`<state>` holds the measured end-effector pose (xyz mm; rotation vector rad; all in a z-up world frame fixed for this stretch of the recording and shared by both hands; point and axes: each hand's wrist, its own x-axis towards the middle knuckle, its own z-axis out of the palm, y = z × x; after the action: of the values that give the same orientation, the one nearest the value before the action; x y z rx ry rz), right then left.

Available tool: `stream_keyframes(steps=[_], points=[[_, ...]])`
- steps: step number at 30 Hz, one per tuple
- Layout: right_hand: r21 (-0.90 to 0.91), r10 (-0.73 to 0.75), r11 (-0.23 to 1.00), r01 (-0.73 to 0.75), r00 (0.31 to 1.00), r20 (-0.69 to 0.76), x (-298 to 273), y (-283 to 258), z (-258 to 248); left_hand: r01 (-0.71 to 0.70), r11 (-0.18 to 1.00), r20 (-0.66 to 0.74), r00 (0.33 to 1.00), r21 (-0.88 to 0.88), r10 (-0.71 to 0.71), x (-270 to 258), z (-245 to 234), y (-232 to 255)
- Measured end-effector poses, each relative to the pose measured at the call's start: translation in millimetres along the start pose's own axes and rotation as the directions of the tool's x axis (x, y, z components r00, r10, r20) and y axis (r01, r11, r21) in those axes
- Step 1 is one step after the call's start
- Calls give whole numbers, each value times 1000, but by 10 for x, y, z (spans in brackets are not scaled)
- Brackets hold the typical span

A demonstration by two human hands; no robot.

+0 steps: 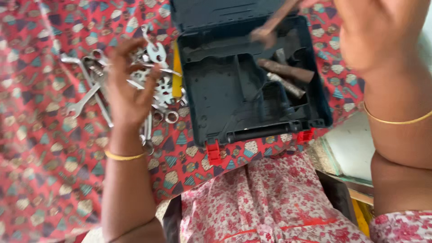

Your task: The person empties a black toolbox by removing wrenches, sockets, and other tools onto a patterned cloth. They then place the tools back into the toolbox, arranging them into their designated slots.

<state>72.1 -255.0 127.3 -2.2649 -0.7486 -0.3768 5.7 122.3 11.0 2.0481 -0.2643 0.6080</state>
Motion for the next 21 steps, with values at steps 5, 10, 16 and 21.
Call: stream_keyframes(steps=[5,10,16,21], points=[[724,-134,659,-205,915,381,506,-203,937,352,490,438,897,-797,67,-119,223,73],[450,-115,886,-113,887,448,656,-260,1601,477,583,405,876,-657,-260,-111,329,-99],[32,-91,996,85,921,379,769,579,1190,339,803,-92,936,491,-340,-56,-17,-331],[-267,44,959,97,878,477,395,1233,780,540,582,-175,806,608,-566,-105,-211,-271]])
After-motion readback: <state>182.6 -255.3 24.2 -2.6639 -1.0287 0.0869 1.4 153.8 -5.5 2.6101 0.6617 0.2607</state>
